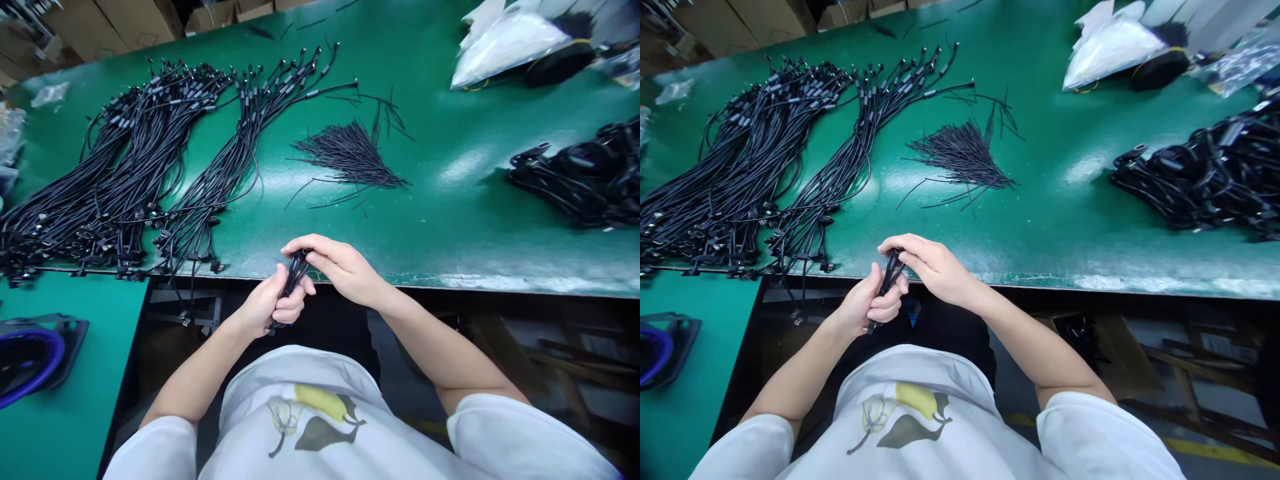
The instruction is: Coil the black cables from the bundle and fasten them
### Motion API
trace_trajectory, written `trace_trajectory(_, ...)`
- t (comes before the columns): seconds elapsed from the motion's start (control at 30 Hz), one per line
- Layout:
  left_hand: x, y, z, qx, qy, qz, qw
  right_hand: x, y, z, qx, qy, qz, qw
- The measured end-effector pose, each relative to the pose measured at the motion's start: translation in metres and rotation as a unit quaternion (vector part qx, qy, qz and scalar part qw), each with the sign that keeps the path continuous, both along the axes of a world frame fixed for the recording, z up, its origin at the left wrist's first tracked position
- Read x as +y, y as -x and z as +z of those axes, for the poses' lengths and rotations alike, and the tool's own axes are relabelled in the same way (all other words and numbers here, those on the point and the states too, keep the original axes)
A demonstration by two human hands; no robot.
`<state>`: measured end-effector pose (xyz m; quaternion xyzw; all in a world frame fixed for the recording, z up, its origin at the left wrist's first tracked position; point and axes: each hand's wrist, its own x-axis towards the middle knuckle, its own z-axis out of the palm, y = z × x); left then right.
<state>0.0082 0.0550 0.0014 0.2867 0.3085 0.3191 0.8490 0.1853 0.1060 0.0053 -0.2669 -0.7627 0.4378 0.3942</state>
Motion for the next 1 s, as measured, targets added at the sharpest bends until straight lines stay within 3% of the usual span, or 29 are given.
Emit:
trace_trajectory(0.23, -0.013, 0.001, -0.010, 0.183, -0.113, 0.077, 0.974, -0.002, 0.001, -0.008, 0.008, 0.023, -0.062, 0.998)
trace_trajectory(0.4, -0.014, -0.005, -0.018, 0.194, -0.108, 0.143, 0.965, -0.005, 0.008, -0.020, 0.105, 0.139, -0.095, 0.980)
trace_trajectory(0.5, -0.008, -0.010, -0.020, 0.260, -0.161, 0.182, 0.935, -0.015, 0.014, -0.029, 0.114, 0.200, -0.123, 0.965)
trace_trajectory(0.63, -0.004, -0.017, -0.023, 0.402, -0.313, 0.109, 0.853, -0.028, 0.023, -0.030, 0.024, 0.210, -0.097, 0.972)
trace_trajectory(0.73, -0.005, -0.018, -0.022, 0.433, -0.401, 0.029, 0.807, -0.026, 0.021, -0.024, 0.005, 0.225, -0.116, 0.967)
trace_trajectory(0.83, -0.009, -0.009, -0.017, 0.429, -0.429, -0.047, 0.794, -0.012, -0.003, -0.019, -0.026, 0.222, -0.147, 0.964)
trace_trajectory(0.9, -0.012, 0.005, -0.019, 0.436, -0.451, -0.082, 0.774, 0.001, -0.037, -0.016, -0.111, 0.188, -0.221, 0.951)
trace_trajectory(0.93, -0.012, 0.012, -0.022, 0.449, -0.449, -0.080, 0.768, 0.007, -0.059, -0.014, -0.176, 0.164, -0.277, 0.930)
trace_trajectory(1.0, -0.013, 0.028, -0.032, 0.468, -0.438, -0.063, 0.765, 0.019, -0.111, -0.006, -0.297, 0.118, -0.396, 0.861)
